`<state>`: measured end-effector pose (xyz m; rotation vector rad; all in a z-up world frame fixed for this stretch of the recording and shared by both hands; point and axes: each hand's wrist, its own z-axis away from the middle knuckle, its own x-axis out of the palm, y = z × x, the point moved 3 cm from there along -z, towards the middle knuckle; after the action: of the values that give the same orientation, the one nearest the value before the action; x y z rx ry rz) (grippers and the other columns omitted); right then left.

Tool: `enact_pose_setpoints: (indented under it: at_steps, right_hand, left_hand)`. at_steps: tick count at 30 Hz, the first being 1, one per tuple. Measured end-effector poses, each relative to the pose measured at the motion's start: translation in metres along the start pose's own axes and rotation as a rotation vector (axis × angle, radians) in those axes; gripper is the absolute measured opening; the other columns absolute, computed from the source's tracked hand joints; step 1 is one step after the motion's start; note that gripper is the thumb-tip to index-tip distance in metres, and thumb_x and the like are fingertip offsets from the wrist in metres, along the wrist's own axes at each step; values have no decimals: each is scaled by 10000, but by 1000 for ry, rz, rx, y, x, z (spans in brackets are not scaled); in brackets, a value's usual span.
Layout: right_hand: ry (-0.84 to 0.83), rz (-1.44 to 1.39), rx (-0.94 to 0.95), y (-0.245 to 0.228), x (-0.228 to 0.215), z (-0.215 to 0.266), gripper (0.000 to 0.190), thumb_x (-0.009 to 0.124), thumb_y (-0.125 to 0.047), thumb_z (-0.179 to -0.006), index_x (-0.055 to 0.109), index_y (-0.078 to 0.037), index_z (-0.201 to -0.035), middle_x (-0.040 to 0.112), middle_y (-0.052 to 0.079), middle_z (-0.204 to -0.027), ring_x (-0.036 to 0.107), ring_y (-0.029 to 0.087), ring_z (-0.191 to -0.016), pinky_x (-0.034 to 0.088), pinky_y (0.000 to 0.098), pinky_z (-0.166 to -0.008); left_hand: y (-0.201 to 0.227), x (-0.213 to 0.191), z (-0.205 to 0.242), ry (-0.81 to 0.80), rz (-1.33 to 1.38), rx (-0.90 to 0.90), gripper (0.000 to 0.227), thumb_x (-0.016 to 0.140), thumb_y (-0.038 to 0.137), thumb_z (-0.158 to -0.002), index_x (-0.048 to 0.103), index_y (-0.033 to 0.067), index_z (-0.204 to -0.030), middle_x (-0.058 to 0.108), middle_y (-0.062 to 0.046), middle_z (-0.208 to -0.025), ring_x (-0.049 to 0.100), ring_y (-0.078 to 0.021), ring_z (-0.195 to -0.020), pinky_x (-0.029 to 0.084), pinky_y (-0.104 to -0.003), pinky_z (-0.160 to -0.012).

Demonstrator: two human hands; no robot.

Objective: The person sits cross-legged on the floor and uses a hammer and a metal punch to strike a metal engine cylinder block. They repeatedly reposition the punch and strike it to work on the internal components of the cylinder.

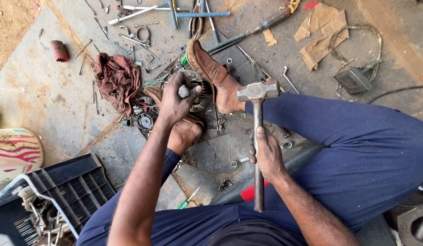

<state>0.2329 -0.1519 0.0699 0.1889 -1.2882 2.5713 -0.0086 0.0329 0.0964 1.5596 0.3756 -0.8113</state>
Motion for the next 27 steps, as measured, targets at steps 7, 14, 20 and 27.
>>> enact_pose_setpoints:
  at_steps: [7, 14, 20, 27]
  right_hand:
    - [-27, 21, 11, -3, 0, 1, 518, 312, -562, -1038, 511, -94, -940, 491, -10, -646, 477, 65, -472, 415, 239, -390]
    - [-28, 54, -6, 2, -1, 1, 531, 305, -567, -1043, 507, -89, -927, 492, -8, -640, 488, 64, -474, 422, 239, -392]
    - [-30, 22, -3, -1, 1, 3, 514, 325, -560, -1045, 510, -92, -942, 491, -14, -648, 486, 61, -489, 423, 239, -409]
    - [-35, 54, 13, 0, 2, 4, 517, 314, -563, -1043, 502, -95, -932, 489, -15, -633, 489, 66, -476, 419, 243, -401]
  left_hand:
    - [-8, 2, -9, -164, -71, 40, 364, 800, 276, -889, 554, 9, -917, 591, -146, -926, 617, -331, -909, 503, -455, -823]
    - [1, 12, -14, -277, -209, 124, 436, 804, 312, -863, 600, 10, -1101, 592, -194, -1042, 618, -421, -1007, 502, -524, -868]
    - [10, 15, -15, -382, -280, 97, 436, 752, 286, -872, 605, 72, -1221, 600, -192, -1115, 637, -424, -1062, 518, -525, -896]
    - [4, 24, -9, -385, -517, 133, 521, 750, 299, -814, 575, 65, -1245, 571, -183, -1175, 597, -414, -1135, 502, -514, -920]
